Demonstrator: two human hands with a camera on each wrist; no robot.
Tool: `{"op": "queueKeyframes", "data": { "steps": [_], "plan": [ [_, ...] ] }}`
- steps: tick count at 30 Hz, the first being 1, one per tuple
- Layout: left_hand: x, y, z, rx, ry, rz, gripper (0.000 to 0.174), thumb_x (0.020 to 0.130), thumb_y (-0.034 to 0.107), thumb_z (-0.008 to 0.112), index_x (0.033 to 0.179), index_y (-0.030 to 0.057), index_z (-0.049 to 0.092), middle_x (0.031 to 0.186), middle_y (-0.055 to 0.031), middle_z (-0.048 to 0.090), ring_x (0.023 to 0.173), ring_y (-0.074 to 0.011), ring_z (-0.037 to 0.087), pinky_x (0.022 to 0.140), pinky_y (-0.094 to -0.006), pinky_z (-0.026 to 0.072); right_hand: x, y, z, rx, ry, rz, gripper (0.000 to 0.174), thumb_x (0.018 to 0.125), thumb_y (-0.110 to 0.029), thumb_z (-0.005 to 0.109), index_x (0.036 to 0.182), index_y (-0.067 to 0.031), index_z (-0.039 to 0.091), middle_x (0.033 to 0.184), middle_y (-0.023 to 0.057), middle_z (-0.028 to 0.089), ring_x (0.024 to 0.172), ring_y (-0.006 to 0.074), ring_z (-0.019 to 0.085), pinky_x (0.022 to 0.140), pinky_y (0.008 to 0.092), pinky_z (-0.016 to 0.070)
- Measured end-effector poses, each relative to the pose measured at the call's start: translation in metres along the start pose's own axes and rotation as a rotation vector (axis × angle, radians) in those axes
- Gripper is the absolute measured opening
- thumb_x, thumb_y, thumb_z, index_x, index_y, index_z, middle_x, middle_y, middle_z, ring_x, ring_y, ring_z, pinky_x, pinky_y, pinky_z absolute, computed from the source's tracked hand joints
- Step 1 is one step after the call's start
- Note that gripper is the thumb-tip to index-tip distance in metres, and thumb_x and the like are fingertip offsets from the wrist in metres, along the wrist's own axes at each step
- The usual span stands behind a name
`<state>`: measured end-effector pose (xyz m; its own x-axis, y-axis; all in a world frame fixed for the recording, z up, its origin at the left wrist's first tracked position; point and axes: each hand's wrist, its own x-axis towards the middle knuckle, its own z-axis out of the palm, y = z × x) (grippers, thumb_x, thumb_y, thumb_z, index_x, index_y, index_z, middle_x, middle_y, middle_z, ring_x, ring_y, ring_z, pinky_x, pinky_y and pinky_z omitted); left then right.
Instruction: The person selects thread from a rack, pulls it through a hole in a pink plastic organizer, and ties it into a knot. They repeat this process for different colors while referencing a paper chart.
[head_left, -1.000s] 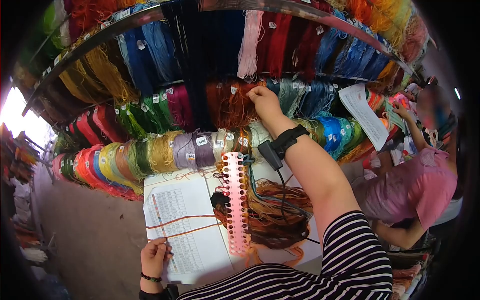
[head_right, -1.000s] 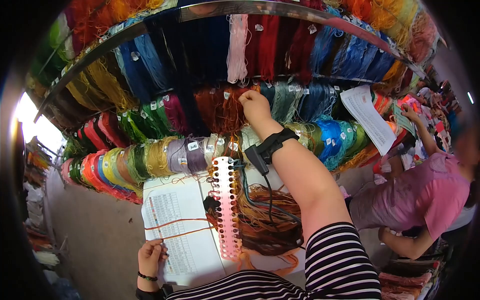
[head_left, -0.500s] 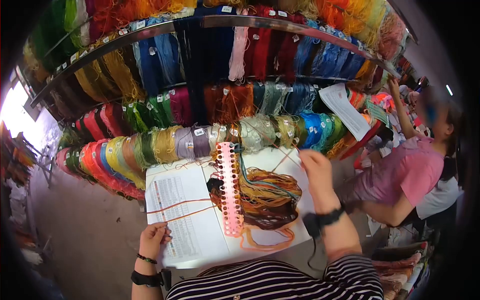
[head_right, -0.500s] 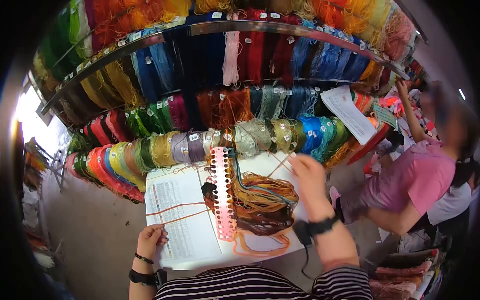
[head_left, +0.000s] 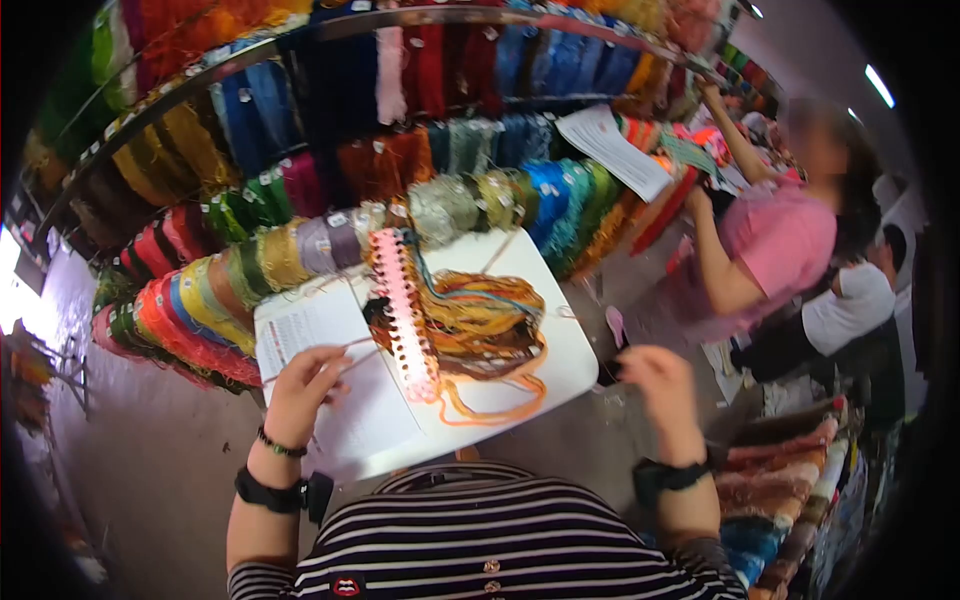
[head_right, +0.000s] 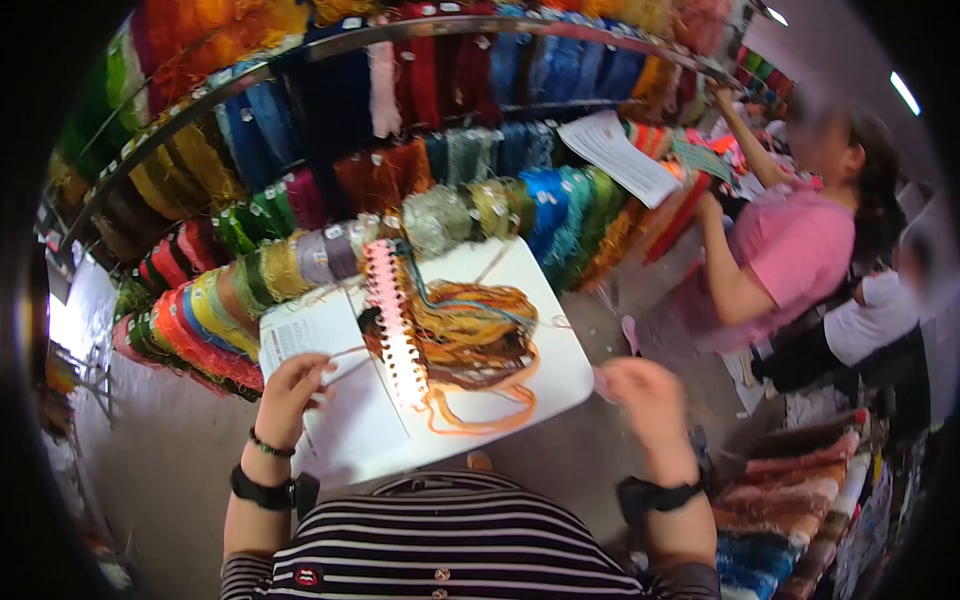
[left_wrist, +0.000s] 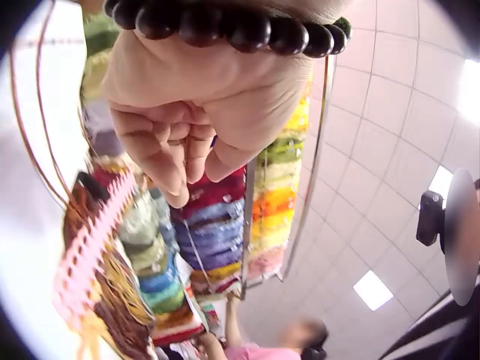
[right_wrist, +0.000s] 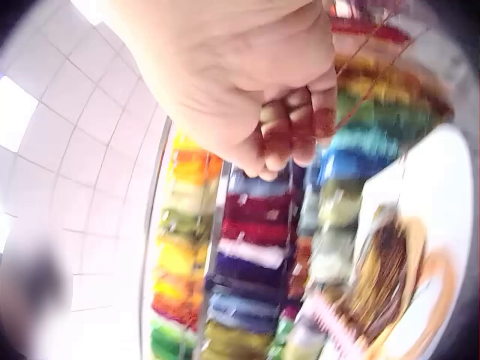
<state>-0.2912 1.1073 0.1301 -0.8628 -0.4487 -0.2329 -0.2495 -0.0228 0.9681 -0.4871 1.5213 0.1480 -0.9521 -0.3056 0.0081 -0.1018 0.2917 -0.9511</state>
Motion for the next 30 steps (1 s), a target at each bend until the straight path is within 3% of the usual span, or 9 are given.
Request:
{"op": "queueKeyframes", "data": {
  "steps": [2,3,7,14,20,23,24,27,30],
  "plan": [
    [0.016,0.012,0.033,-0.022,-0.221,0.146,0.035,0.091,0.017,0.059,0.125,0.0069,0.055,0.102,-0.0023,0.066,0.077,-0.0084,0.06,0.063,-0.0207,0.0459,0.002,-0.058,0.059,-0.074,-0.411,-0.085,0.016,0.09,-0.012,0.061,0.093,0.0013,0.069,0.079,0.0038,0.066,0.069,0.0085,0.059,0.061,0.0221,0.0465],
    [0.021,0.025,0.051,-0.032,-0.355,0.161,0.038,0.09,0.014,0.058,0.127,0.0068,0.053,0.097,-0.0021,0.067,0.075,-0.0069,0.059,0.063,-0.0193,0.045,0.008,-0.064,0.081,-0.185,-0.498,-0.232,0.017,0.09,-0.014,0.061,0.094,0.0006,0.068,0.076,0.0026,0.065,0.066,0.0069,0.057,0.059,0.0218,0.0454],
    [0.026,0.057,0.099,-0.01,-0.733,0.14,0.038,0.091,0.011,0.059,0.128,0.0052,0.054,0.077,0.0004,0.064,0.067,-0.0031,0.056,0.058,-0.0179,0.0441,0.02,-0.083,0.126,-0.013,-0.649,-0.135,0.019,0.089,-0.018,0.063,0.087,0.0009,0.067,0.068,0.0001,0.061,0.062,0.0055,0.052,0.057,0.0225,0.0437],
    [0.031,0.014,0.093,-0.089,-0.554,0.066,0.02,0.094,0.019,0.058,0.099,0.0028,0.07,0.074,0.0006,0.063,0.061,-0.005,0.055,0.056,-0.0191,0.0475,0.047,-0.069,0.13,0.188,-0.783,0.154,0.015,0.09,-0.017,0.063,0.092,-0.0023,0.066,0.079,0.0008,0.062,0.069,0.0053,0.055,0.061,0.0196,0.0464],
    [0.034,-0.019,0.093,-0.096,-0.468,0.053,0.021,0.095,0.018,0.057,0.102,0.0014,0.068,0.08,-0.0023,0.067,0.067,-0.006,0.059,0.059,-0.0202,0.0487,0.056,-0.062,0.156,0.809,-0.884,0.302,0.015,0.096,-0.019,0.054,0.087,-0.0071,0.056,0.089,0.0058,0.059,0.083,0.0174,0.057,0.068,0.0256,0.0498],
    [0.032,-0.03,0.096,-0.156,-0.409,-0.028,0.022,0.095,0.014,0.056,0.109,0.0001,0.065,0.083,-0.0032,0.067,0.07,-0.0061,0.058,0.061,-0.0195,0.0472,0.087,-0.035,0.173,0.868,-1.075,0.302,0.022,0.098,-0.026,0.05,0.098,-0.0052,0.058,0.092,0.0058,0.063,0.077,0.0145,0.059,0.069,0.0276,0.0496],
    [0.033,-0.041,0.093,-0.178,-0.377,-0.055,0.023,0.095,0.014,0.056,0.112,0.0004,0.064,0.086,-0.0038,0.067,0.072,-0.0065,0.059,0.062,-0.0197,0.0477,0.096,-0.036,0.175,0.737,-1.003,0.324,0.019,0.096,-0.022,0.054,0.095,-0.0043,0.061,0.089,0.0052,0.064,0.076,0.0129,0.059,0.066,0.0268,0.0482],
    [0.042,-0.079,0.061,-0.011,-0.323,-0.141,0.027,0.096,0.019,0.055,0.115,0.0012,0.059,0.101,-0.0052,0.066,0.084,-0.0087,0.062,0.069,-0.0214,0.0499,0.113,-0.012,0.198,-0.012,-0.576,-0.148,0.019,0.092,-0.02,0.059,0.092,-0.0018,0.062,0.079,0.0014,0.063,0.07,0.0113,0.058,0.062,0.0252,0.0462],
    [0.041,-0.087,0.045,-0.144,-0.129,-0.232,0.017,0.096,0.019,0.051,0.103,0.0054,0.061,0.104,-0.0019,0.065,0.089,-0.0095,0.062,0.075,-0.0241,0.0499,0.107,0.002,0.22,-0.147,-0.621,-0.242,0.021,0.087,-0.018,0.065,0.092,0.0024,0.068,0.076,0.0033,0.067,0.068,0.0094,0.058,0.061,0.0247,0.0464]
  ]
}}
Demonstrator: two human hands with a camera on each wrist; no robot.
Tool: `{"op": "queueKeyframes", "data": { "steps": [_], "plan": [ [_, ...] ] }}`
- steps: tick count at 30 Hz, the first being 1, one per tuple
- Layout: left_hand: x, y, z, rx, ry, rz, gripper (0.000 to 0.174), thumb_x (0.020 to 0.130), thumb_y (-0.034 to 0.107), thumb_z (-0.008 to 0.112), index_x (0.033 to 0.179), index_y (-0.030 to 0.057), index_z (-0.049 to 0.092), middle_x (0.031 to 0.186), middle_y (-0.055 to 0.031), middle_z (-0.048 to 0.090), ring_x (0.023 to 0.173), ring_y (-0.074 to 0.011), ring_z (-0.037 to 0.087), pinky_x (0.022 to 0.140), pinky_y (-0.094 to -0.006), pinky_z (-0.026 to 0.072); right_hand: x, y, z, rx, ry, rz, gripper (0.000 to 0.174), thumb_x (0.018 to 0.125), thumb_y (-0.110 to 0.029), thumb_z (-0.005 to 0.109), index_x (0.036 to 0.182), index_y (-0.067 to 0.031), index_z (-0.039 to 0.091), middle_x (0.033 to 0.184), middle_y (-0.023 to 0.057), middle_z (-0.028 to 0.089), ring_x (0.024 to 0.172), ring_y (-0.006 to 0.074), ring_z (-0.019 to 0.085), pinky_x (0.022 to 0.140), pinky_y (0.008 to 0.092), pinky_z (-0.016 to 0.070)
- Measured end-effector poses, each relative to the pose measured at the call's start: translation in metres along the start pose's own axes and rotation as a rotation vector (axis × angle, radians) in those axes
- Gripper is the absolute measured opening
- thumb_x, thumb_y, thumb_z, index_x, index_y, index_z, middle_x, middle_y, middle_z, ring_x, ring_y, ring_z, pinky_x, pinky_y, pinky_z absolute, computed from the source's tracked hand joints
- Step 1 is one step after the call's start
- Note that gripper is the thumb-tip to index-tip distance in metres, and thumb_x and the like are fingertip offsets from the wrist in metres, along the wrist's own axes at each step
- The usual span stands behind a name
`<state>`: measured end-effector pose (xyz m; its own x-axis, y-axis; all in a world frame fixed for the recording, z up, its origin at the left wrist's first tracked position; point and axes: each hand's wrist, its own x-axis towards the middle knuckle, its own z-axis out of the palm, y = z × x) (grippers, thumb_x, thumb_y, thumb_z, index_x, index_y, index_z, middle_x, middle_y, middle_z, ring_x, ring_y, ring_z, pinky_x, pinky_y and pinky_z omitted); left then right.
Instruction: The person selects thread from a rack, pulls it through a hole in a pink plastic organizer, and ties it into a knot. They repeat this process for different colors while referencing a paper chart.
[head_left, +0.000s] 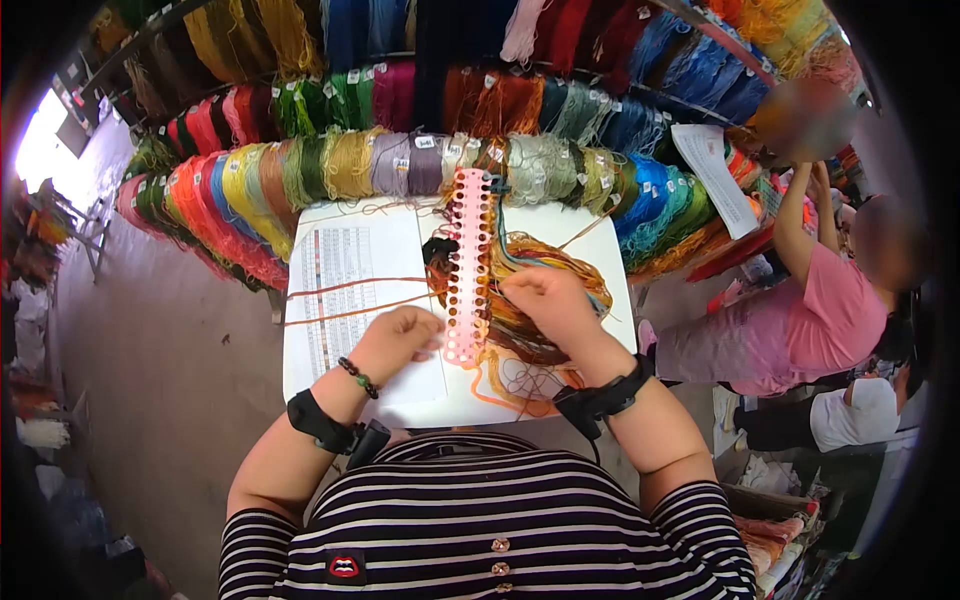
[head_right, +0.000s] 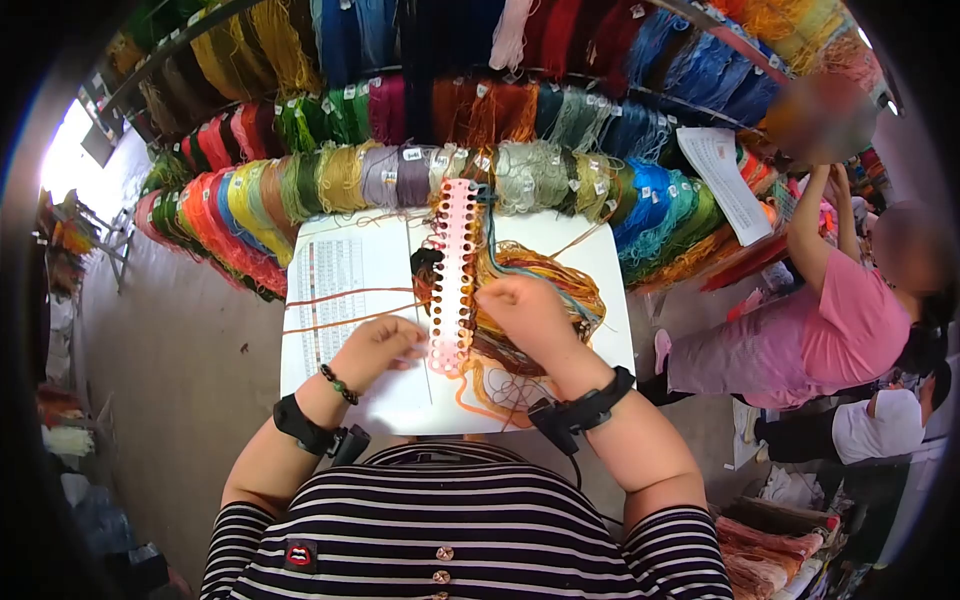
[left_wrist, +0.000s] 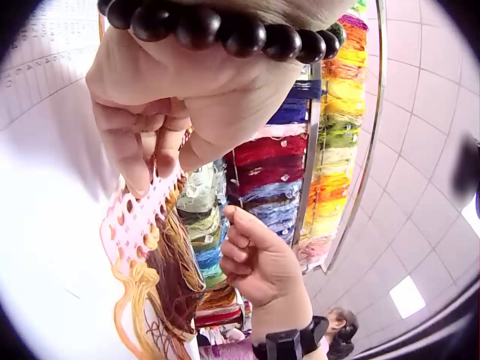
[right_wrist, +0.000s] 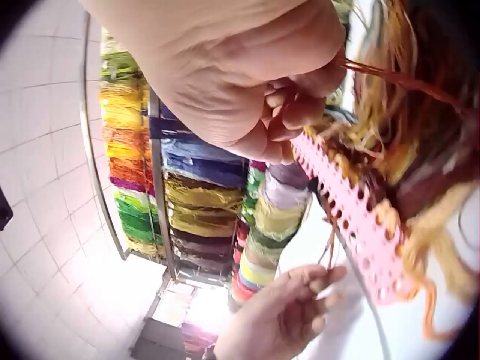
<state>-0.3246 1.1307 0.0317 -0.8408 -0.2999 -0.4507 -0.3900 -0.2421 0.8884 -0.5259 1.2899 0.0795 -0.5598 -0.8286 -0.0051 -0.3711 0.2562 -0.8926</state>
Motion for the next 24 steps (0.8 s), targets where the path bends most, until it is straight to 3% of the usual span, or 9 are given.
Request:
{"op": "queueKeyframes", "data": {
  "steps": [1,5,6,8,19,24],
  "plan": [
    [0.0,0.004,0.0,-0.024,0.04,-0.005,0.017,0.096,0.019,0.051,0.103,0.0059,0.06,0.105,-0.0013,0.064,0.091,-0.0098,0.061,0.075,-0.0243,0.05,0.002,0.001,0.01,-0.036,-0.048,-0.05,0.022,0.087,-0.018,0.066,0.094,0.0028,0.069,0.077,0.003,0.067,0.068,0.0074,0.058,0.061,0.0234,0.0461],
    [0.014,0.01,0.006,-0.08,0.158,-0.003,0.016,0.096,0.018,0.051,0.107,0.0079,0.058,0.106,0.0007,0.063,0.093,-0.0106,0.061,0.074,-0.0253,0.05,0.01,0.012,0.047,-0.024,-0.142,0.079,0.026,0.086,-0.02,0.066,0.096,0.0036,0.069,0.073,0.0051,0.067,0.061,0.0104,0.06,0.057,0.0256,0.0478],
    [0.019,0.009,0.006,-0.084,0.169,-0.006,0.017,0.095,0.017,0.051,0.108,0.0078,0.057,0.105,0.0003,0.064,0.093,-0.0108,0.061,0.074,-0.0253,0.05,0.013,0.016,0.054,0.092,-0.161,0.181,0.023,0.087,-0.02,0.062,0.089,0.0016,0.069,0.066,0.0102,0.065,0.054,0.0147,0.06,0.053,0.0299,0.0471],
    [0.025,0.008,0.007,-0.084,0.18,0.011,0.019,0.095,0.015,0.052,0.112,0.007,0.054,0.104,-0.0007,0.064,0.092,-0.0107,0.061,0.074,-0.0249,0.05,0.017,0.023,0.063,0.142,-0.17,0.223,0.025,0.088,-0.021,0.06,0.087,0.0018,0.069,0.063,0.0093,0.064,0.052,0.0144,0.059,0.051,0.0298,0.0466],
    [0.052,-0.001,0.013,-0.142,0.121,0.194,0.036,0.087,-0.002,0.058,0.12,0.0027,0.043,0.093,-0.0051,0.065,0.072,-0.009,0.061,0.059,-0.0189,0.0472,0.019,0.024,0.06,0.135,-0.151,0.298,0.026,0.087,-0.021,0.056,0.079,0.0017,0.066,0.061,0.0086,0.064,0.051,0.0153,0.059,0.051,0.0297,0.0474],
    [0.051,0.005,0.016,-0.072,0.142,0.169,0.044,0.083,-0.004,0.061,0.124,0.0004,0.042,0.086,-0.0063,0.066,0.07,-0.0083,0.061,0.058,-0.0203,0.0484,0.019,0.014,0.054,0.081,-0.169,0.296,0.026,0.086,-0.021,0.057,0.078,0.0021,0.065,0.061,0.0088,0.064,0.052,0.0154,0.059,0.052,0.0298,0.0483]
  ]
}}
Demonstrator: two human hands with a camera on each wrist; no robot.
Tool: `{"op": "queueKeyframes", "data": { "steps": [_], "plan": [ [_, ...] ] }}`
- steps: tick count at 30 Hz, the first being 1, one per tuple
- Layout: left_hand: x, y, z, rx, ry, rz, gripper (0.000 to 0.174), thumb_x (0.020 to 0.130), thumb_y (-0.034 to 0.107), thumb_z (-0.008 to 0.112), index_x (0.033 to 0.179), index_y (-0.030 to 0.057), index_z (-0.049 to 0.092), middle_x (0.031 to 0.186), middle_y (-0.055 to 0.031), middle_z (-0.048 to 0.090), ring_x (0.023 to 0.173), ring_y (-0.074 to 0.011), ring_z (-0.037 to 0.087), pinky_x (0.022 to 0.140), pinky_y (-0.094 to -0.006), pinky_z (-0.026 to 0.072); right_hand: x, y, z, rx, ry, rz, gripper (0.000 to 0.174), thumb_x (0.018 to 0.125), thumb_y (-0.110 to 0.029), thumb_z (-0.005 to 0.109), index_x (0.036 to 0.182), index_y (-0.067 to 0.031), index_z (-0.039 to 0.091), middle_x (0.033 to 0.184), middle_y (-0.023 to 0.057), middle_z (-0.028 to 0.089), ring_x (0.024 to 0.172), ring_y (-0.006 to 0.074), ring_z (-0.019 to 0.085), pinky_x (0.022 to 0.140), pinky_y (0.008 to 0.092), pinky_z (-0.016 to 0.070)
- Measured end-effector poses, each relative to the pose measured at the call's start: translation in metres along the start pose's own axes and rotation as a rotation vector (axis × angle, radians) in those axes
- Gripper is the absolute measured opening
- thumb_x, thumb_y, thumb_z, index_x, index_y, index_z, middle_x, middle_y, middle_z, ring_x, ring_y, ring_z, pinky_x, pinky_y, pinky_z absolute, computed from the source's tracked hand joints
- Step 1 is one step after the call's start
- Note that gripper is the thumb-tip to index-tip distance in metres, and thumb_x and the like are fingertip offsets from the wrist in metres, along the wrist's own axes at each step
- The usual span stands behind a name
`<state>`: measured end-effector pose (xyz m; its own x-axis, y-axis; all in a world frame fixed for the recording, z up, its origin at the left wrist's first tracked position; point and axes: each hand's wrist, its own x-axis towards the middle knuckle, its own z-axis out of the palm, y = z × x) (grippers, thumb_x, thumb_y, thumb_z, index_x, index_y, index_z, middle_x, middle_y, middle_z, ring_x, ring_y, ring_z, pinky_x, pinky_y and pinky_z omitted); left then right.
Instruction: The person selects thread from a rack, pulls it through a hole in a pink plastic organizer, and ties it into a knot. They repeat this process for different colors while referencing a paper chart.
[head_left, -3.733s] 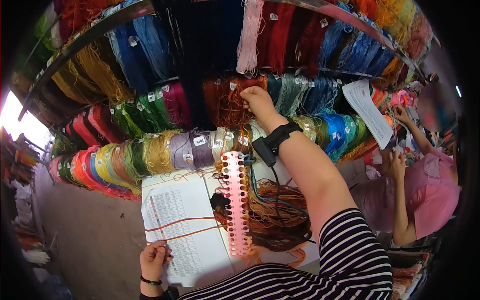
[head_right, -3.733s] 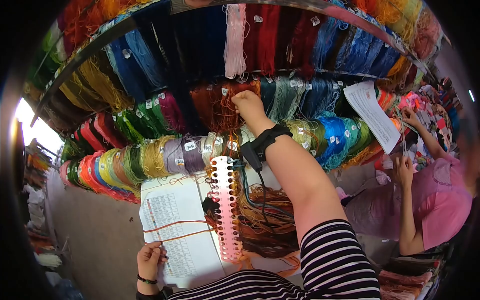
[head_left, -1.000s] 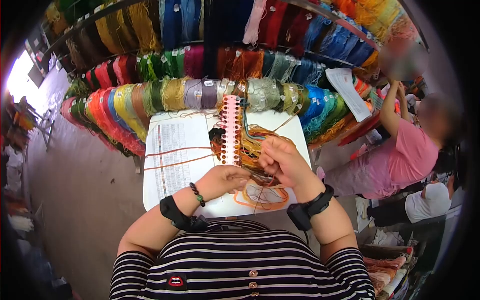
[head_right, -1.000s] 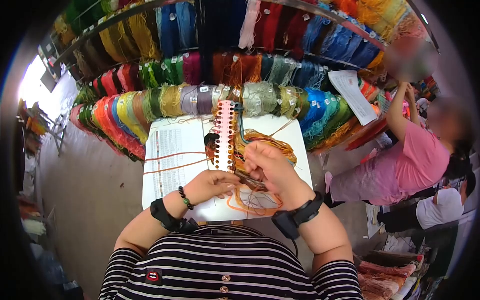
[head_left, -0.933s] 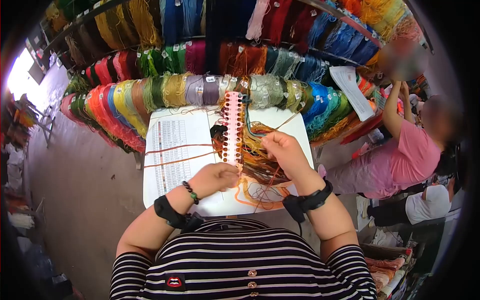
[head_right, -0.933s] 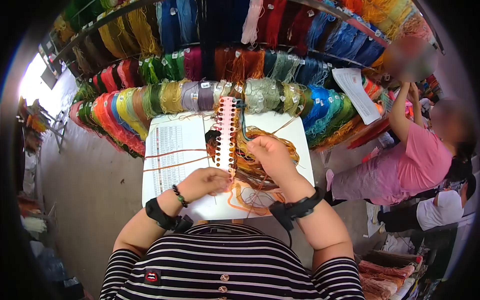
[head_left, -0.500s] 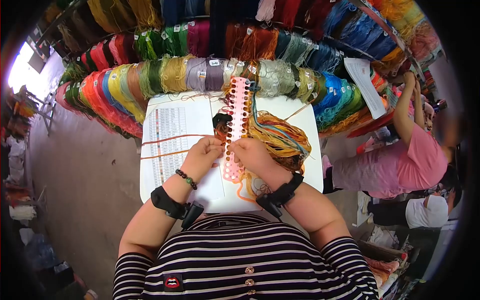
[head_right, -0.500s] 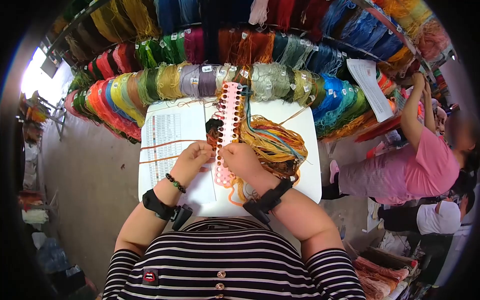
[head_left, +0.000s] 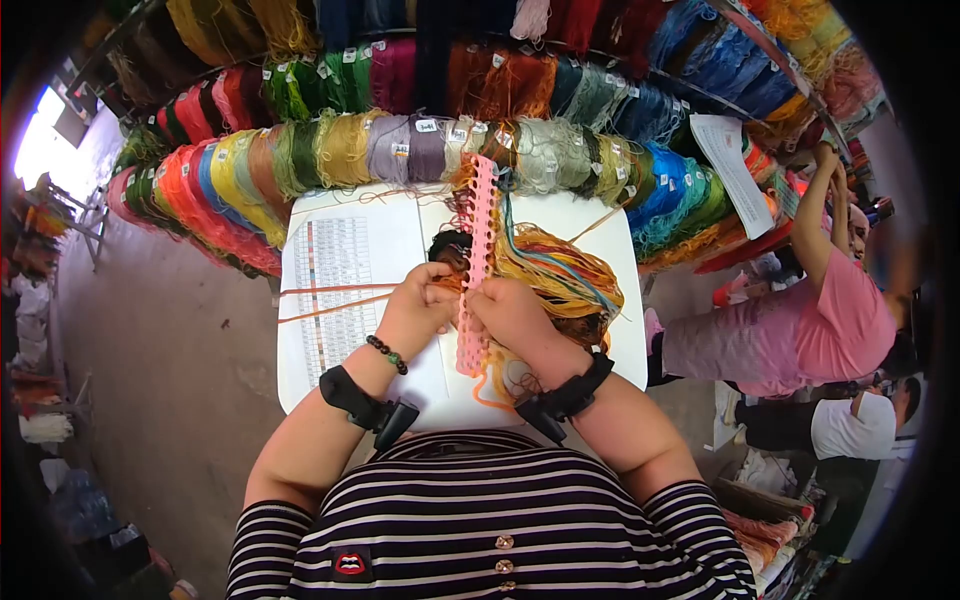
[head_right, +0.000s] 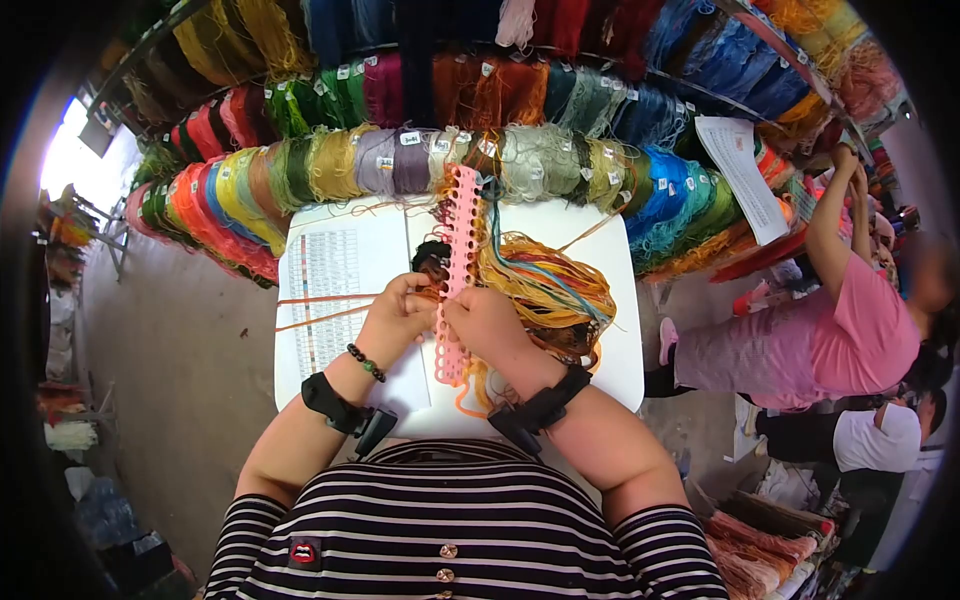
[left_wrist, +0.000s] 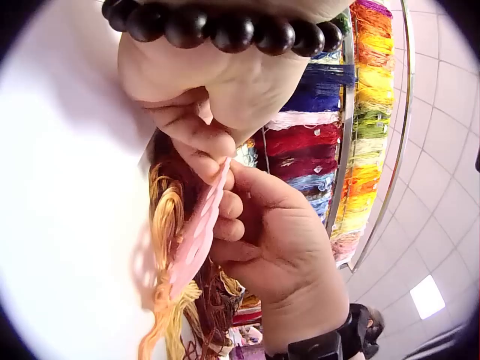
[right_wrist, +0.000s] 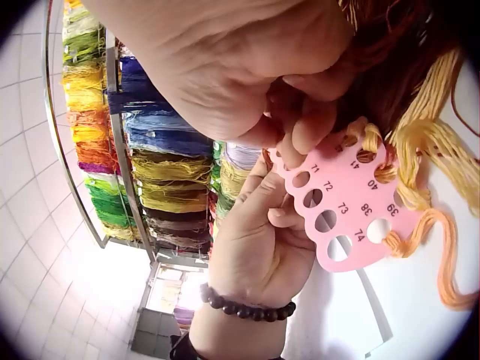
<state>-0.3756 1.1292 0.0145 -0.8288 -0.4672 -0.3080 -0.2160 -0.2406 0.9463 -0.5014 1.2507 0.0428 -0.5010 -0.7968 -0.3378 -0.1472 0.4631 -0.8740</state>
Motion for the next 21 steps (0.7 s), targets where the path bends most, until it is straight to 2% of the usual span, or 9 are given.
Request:
{"op": "queueKeyframes", "data": {
  "steps": [4,7,10,13,14,15,17,21],
  "plan": [
    [-0.003,0.009,0.004,0.161,0.044,0.035,0.045,0.082,-0.003,0.062,0.123,-0.0013,0.044,0.08,-0.0057,0.066,0.068,-0.0074,0.061,0.06,-0.0215,0.0495,-0.001,-0.001,0.001,0.049,-0.027,0.0,0.025,0.088,-0.02,0.056,0.08,0.0019,0.064,0.064,0.0085,0.065,0.054,0.0147,0.06,0.054,0.0295,0.0489],
    [-0.001,-0.002,-0.005,0.207,0.038,0.167,0.044,0.083,-0.003,0.06,0.124,0.0002,0.044,0.085,-0.0044,0.065,0.069,-0.0061,0.058,0.062,-0.0204,0.0472,0.001,0.008,0.003,0.145,-0.071,0.013,0.019,0.09,-0.017,0.055,0.088,0.0008,0.059,0.068,0.0084,0.064,0.058,0.0139,0.06,0.055,0.0283,0.049],
    [-0.006,0.003,-0.017,0.262,0.068,0.127,0.044,0.084,-0.002,0.062,0.124,0.001,0.045,0.088,-0.0057,0.066,0.075,-0.0077,0.061,0.069,-0.0212,0.0496,0.003,0.02,0.004,0.224,-0.073,-0.027,0.012,0.092,-0.013,0.052,0.095,-0.0008,0.053,0.073,0.0086,0.064,0.063,0.0134,0.061,0.056,0.0269,0.0487],
    [-0.011,0.013,-0.013,-0.396,-0.049,-0.011,0.042,0.085,0.0,0.063,0.124,0.0034,0.046,0.09,-0.006,0.068,0.084,-0.0097,0.064,0.074,-0.0207,0.0508,0.006,0.028,0.006,0.307,-0.092,-0.019,0.01,0.092,-0.009,0.051,0.099,-0.0025,0.051,0.075,0.0084,0.063,0.065,0.0131,0.06,0.056,0.026,0.0482],
    [-0.009,0.009,-0.011,-0.433,-0.077,-0.017,0.04,0.087,0.001,0.063,0.123,0.0055,0.047,0.095,-0.0071,0.068,0.09,-0.0117,0.065,0.075,-0.0214,0.0521,0.007,0.031,0.007,0.307,-0.087,-0.004,0.009,0.091,-0.008,0.051,0.099,-0.0031,0.051,0.074,0.0083,0.062,0.064,0.0131,0.059,0.056,0.0258,0.0477],
    [-0.008,0.01,-0.008,-0.45,-0.082,-0.042,0.039,0.087,0.001,0.063,0.122,0.0056,0.047,0.099,-0.0086,0.068,0.087,-0.0122,0.065,0.074,-0.0232,0.0533,0.009,0.033,0.008,0.305,-0.082,0.012,0.009,0.091,-0.008,0.05,0.1,-0.0036,0.051,0.074,0.0082,0.062,0.063,0.013,0.058,0.055,0.0257,0.0472],
    [-0.004,0.008,-0.009,-0.304,-0.117,-0.05,0.04,0.087,0.0,0.062,0.124,0.0042,0.047,0.102,-0.01,0.067,0.083,-0.0119,0.065,0.072,-0.0244,0.0543,0.004,0.023,0.004,0.467,-0.103,0.081,0.008,0.09,-0.008,0.052,0.098,-0.0054,0.053,0.073,0.006,0.061,0.061,0.0118,0.056,0.054,0.024,0.0447],
    [-0.001,0.001,-0.003,-0.086,-0.151,0.078,0.044,0.087,-0.001,0.061,0.127,0.0016,0.044,0.101,-0.0098,0.067,0.076,-0.0102,0.063,0.065,-0.0229,0.052,0.002,0.015,-0.007,0.716,-0.12,0.266,0.005,0.088,-0.01,0.055,0.093,-0.0078,0.055,0.071,0.0025,0.058,0.061,0.0096,0.052,0.051,0.0207,0.0389]
  ]
}}
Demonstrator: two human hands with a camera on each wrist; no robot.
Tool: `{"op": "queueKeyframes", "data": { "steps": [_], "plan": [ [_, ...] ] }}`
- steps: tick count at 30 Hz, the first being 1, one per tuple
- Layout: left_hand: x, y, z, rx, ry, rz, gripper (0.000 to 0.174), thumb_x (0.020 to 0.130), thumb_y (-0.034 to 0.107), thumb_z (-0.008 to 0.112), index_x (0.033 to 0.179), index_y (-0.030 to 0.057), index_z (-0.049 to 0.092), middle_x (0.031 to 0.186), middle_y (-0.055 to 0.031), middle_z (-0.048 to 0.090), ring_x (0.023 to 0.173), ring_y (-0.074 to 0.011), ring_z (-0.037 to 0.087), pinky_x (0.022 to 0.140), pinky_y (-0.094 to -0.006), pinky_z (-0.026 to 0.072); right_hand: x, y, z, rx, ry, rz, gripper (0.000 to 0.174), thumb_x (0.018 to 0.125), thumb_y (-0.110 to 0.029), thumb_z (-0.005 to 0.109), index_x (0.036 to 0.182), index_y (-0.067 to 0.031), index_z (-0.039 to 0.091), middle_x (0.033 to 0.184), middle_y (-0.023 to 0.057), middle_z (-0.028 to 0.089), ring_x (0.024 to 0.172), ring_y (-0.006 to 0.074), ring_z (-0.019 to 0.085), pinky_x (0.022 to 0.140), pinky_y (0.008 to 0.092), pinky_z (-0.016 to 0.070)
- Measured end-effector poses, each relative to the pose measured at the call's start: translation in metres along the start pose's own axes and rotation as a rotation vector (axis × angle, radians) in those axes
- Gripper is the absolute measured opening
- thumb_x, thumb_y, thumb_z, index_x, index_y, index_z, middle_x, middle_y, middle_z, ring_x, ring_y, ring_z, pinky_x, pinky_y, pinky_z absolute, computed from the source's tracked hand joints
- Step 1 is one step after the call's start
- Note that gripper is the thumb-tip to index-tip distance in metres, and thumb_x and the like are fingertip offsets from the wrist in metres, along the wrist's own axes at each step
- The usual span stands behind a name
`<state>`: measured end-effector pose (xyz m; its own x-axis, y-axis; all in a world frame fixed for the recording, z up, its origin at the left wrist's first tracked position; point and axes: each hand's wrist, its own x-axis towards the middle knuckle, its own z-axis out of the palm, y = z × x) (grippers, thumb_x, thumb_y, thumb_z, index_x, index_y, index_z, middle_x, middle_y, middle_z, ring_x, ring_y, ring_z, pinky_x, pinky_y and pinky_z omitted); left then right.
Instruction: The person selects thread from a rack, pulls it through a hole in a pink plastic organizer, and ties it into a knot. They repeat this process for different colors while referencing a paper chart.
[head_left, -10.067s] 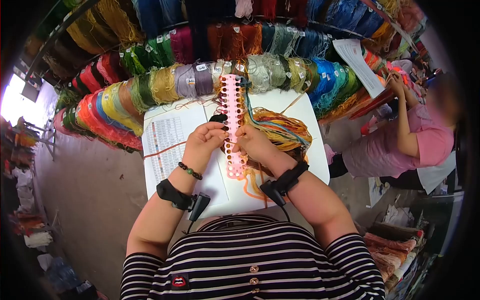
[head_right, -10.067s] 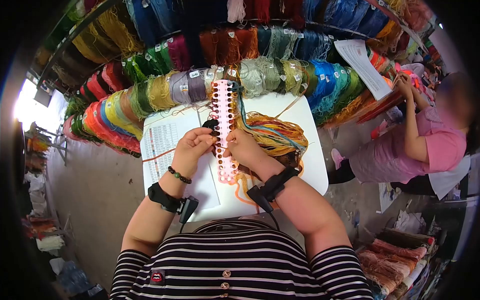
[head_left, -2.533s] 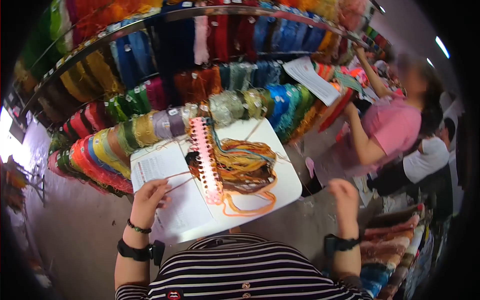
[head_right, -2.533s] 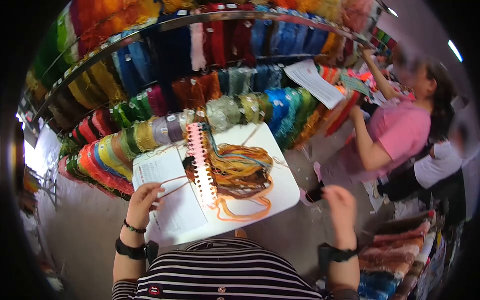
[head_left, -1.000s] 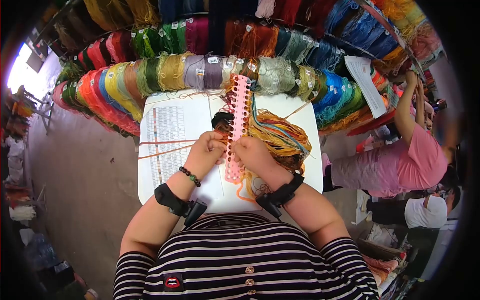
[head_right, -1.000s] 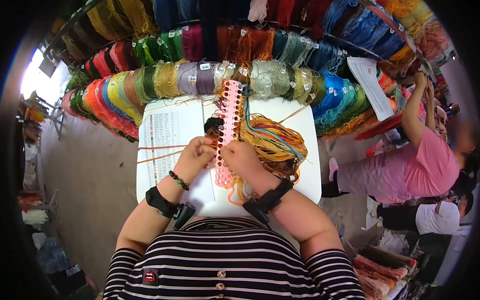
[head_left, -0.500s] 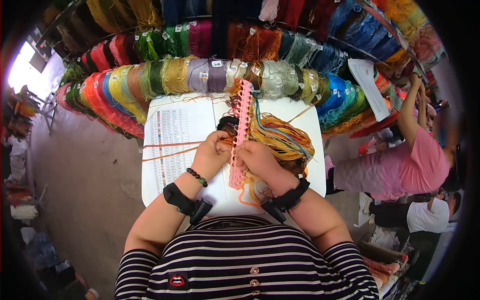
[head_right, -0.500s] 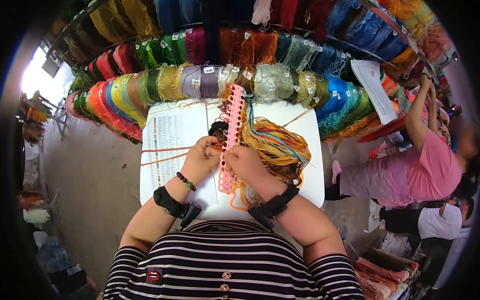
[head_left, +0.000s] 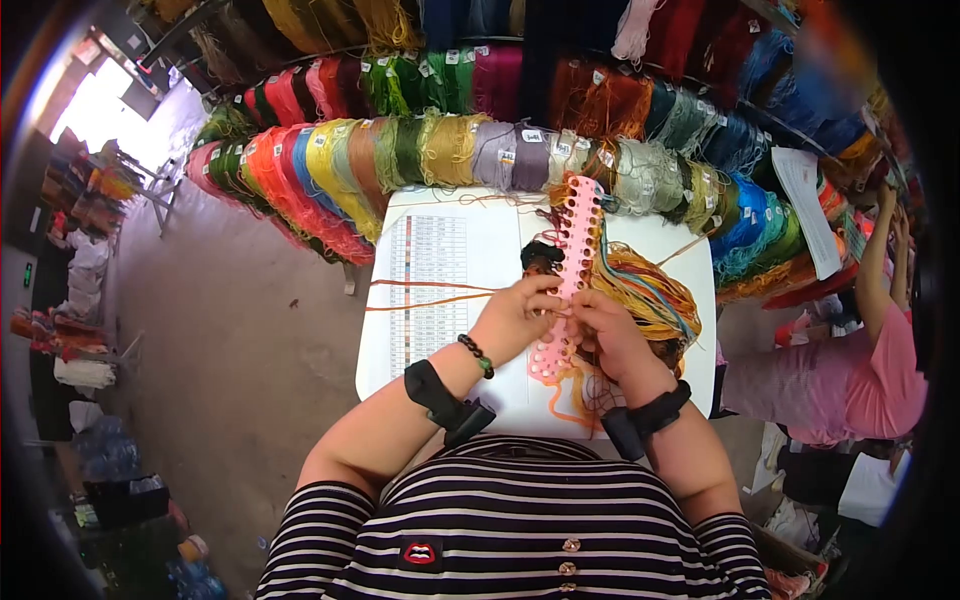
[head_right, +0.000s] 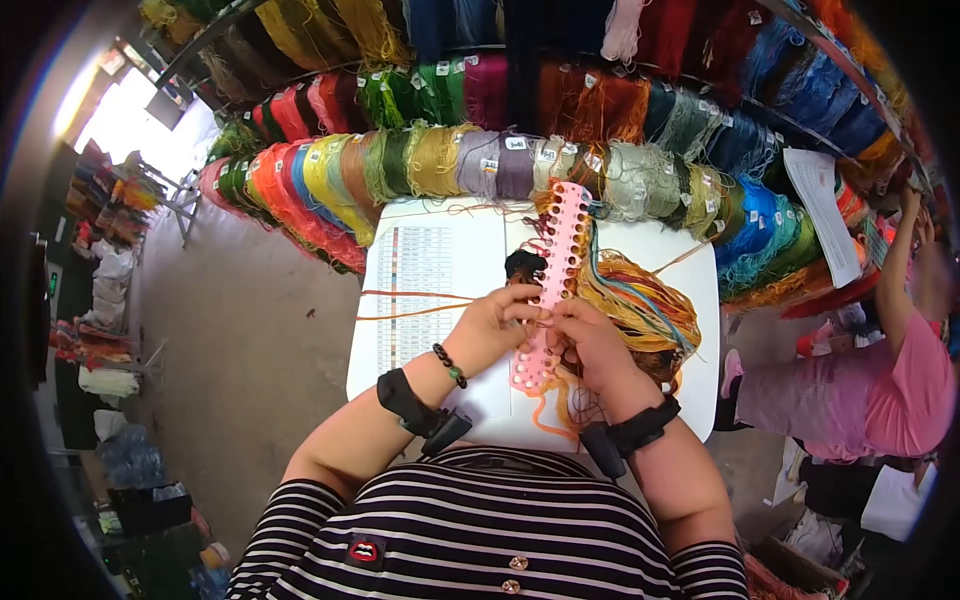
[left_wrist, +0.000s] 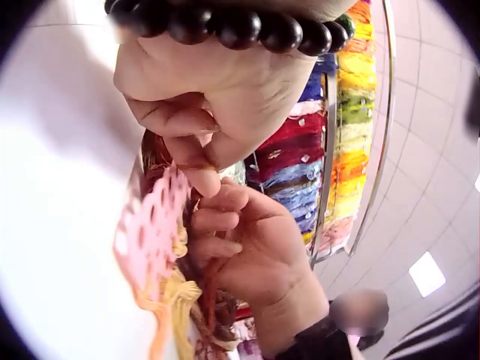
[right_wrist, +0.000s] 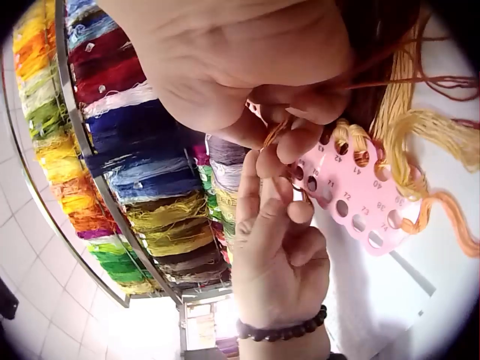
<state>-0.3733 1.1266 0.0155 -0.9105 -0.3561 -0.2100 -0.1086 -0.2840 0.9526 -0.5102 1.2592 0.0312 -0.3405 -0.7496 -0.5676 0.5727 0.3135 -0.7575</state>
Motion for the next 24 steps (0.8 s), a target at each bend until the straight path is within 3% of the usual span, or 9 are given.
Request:
{"op": "queueKeyframes", "data": {
  "steps": [3,7,8,10,12,18,20,22,24],
  "plan": [
    [-0.008,0.011,0.006,0.33,-0.03,0.109,0.045,0.083,-0.002,0.062,0.125,0.0015,0.048,0.086,-0.0049,0.065,0.066,-0.0081,0.057,0.059,-0.0233,0.0474,-0.002,-0.003,0.003,-0.04,-0.039,-0.001,0.005,0.089,-0.012,0.056,0.092,-0.0078,0.055,0.074,0.0026,0.059,0.063,0.0092,0.053,0.054,0.0214,0.0395],
    [-0.011,0.013,-0.002,0.622,0.368,0.152,0.035,0.076,-0.002,0.056,0.11,0.0053,0.061,0.069,-0.0005,0.055,0.057,-0.0081,0.049,0.056,-0.0249,0.0431,-0.003,-0.003,0.009,-0.281,-0.058,-0.082,0.014,0.091,-0.013,0.055,0.101,-0.004,0.051,0.081,0.0076,0.062,0.066,0.0121,0.055,0.059,0.0252,0.0443],
    [-0.011,0.012,-0.013,0.699,0.405,0.121,0.026,0.081,0.004,0.059,0.107,0.0058,0.062,0.07,-0.0026,0.057,0.062,-0.0119,0.055,0.058,-0.0275,0.046,-0.003,-0.002,0.009,-0.305,-0.063,-0.085,0.014,0.092,-0.015,0.055,0.101,-0.0054,0.05,0.083,0.0067,0.062,0.067,0.0113,0.055,0.057,0.024,0.0423],
    [-0.017,0.015,-0.027,0.322,0.42,0.172,0.017,0.09,0.011,0.055,0.104,0.0065,0.063,0.07,0.0004,0.059,0.063,-0.0092,0.055,0.055,-0.0249,0.0441,-0.001,-0.001,0.008,-0.352,-0.073,-0.094,0.016,0.093,-0.018,0.054,0.103,-0.0081,0.05,0.087,0.005,0.063,0.069,0.0096,0.056,0.054,0.0215,0.0381],
    [-0.039,0.033,-0.046,0.108,0.434,0.004,0.019,0.097,0.02,0.049,0.107,0.0083,0.061,0.075,0.0044,0.058,0.067,-0.0062,0.054,0.056,-0.0203,0.0407,0.002,0.0,0.007,-0.376,-0.063,-0.086,0.017,0.093,-0.017,0.053,0.105,-0.0054,0.048,0.087,0.0073,0.063,0.072,0.0116,0.058,0.058,0.0232,0.043],
    [-0.131,0.08,-0.143,-0.357,0.656,0.368,0.031,0.098,0.025,0.049,0.122,0.0053,0.052,0.085,0.0032,0.057,0.07,-0.0052,0.053,0.054,-0.0184,0.0402,0.013,0.01,0.0,-0.396,-0.056,-0.128,0.024,0.093,-0.012,0.052,0.109,0.0027,0.043,0.09,0.0159,0.064,0.072,0.018,0.062,0.065,0.0299,0.0515],
    [-0.173,0.081,-0.187,-0.457,0.702,0.469,0.03,0.098,0.029,0.051,0.115,0.0049,0.057,0.085,0.003,0.059,0.072,-0.0071,0.055,0.053,-0.0177,0.0429,0.014,0.012,0.0,-0.407,-0.054,-0.123,0.025,0.092,-0.012,0.052,0.11,0.0027,0.043,0.09,0.0158,0.064,0.072,0.018,0.062,0.064,0.0299,0.0514],
    [-0.202,0.064,-0.218,-0.266,0.904,0.377,0.029,0.095,0.029,0.056,0.108,0.0045,0.06,0.079,0.0023,0.059,0.064,-0.0079,0.054,0.049,-0.0196,0.0422,0.014,0.012,0.0,-0.416,-0.055,-0.118,0.026,0.092,-0.012,0.052,0.111,0.0025,0.042,0.089,0.0155,0.064,0.071,0.0178,0.061,0.063,0.0295,0.0511],
    [-0.226,0.067,-0.206,0.253,0.939,-0.29,0.03,0.092,0.031,0.06,0.102,0.0033,0.064,0.075,-0.0002,0.062,0.057,-0.0086,0.055,0.048,-0.0211,0.0422,0.005,0.002,0.005,-0.449,-0.072,-0.083,0.026,0.091,-0.014,0.054,0.111,0.0007,0.045,0.089,0.0139,0.065,0.071,0.0169,0.061,0.062,0.0286,0.0504]
  ]
}}
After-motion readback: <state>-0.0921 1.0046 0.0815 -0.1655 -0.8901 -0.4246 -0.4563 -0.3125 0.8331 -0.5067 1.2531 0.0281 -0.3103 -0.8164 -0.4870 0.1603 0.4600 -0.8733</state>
